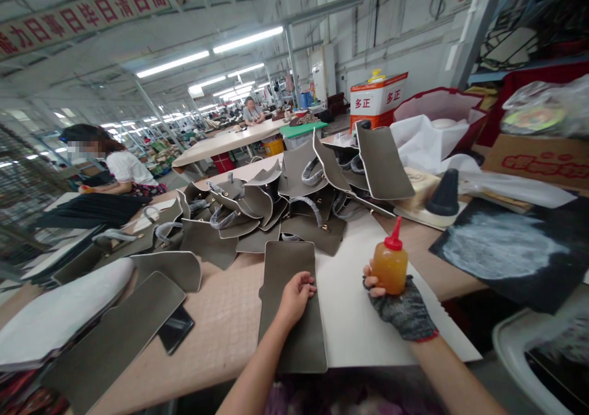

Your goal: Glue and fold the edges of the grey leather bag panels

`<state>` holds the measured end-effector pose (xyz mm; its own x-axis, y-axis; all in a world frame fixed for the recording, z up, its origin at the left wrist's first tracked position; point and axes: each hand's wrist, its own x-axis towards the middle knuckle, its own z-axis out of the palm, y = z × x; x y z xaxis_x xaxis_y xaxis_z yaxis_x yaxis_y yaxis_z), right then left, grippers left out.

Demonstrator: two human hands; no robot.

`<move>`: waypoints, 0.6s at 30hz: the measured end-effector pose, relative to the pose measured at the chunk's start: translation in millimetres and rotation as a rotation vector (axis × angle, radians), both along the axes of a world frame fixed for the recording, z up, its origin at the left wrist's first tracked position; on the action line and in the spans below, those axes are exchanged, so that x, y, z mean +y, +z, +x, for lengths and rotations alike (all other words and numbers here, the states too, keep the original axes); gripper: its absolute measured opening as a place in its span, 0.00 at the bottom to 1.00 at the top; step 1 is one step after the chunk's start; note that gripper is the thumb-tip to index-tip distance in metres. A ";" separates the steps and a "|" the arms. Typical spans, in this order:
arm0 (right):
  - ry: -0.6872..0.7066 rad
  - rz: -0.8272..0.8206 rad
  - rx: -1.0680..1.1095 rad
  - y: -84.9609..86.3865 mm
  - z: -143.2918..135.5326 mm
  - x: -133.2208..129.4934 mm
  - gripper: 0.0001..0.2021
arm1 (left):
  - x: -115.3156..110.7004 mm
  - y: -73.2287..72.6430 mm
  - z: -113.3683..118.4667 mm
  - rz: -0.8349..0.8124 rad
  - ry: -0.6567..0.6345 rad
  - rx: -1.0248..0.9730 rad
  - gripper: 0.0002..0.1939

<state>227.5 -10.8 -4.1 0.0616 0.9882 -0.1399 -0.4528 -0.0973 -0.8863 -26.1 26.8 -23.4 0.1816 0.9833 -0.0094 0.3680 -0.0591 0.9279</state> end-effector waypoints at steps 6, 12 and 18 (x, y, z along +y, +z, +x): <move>0.019 -0.084 0.387 -22.6 -15.1 8.1 0.17 | -21.3 23.0 -6.9 0.224 -0.103 0.266 0.14; -0.034 -0.094 0.328 -14.0 -21.8 6.2 0.18 | -30.4 38.4 -12.3 0.447 -0.289 0.699 0.18; -0.088 -0.009 0.181 -10.4 -14.2 13.3 0.15 | -20.8 37.3 -74.4 0.135 0.544 0.248 0.34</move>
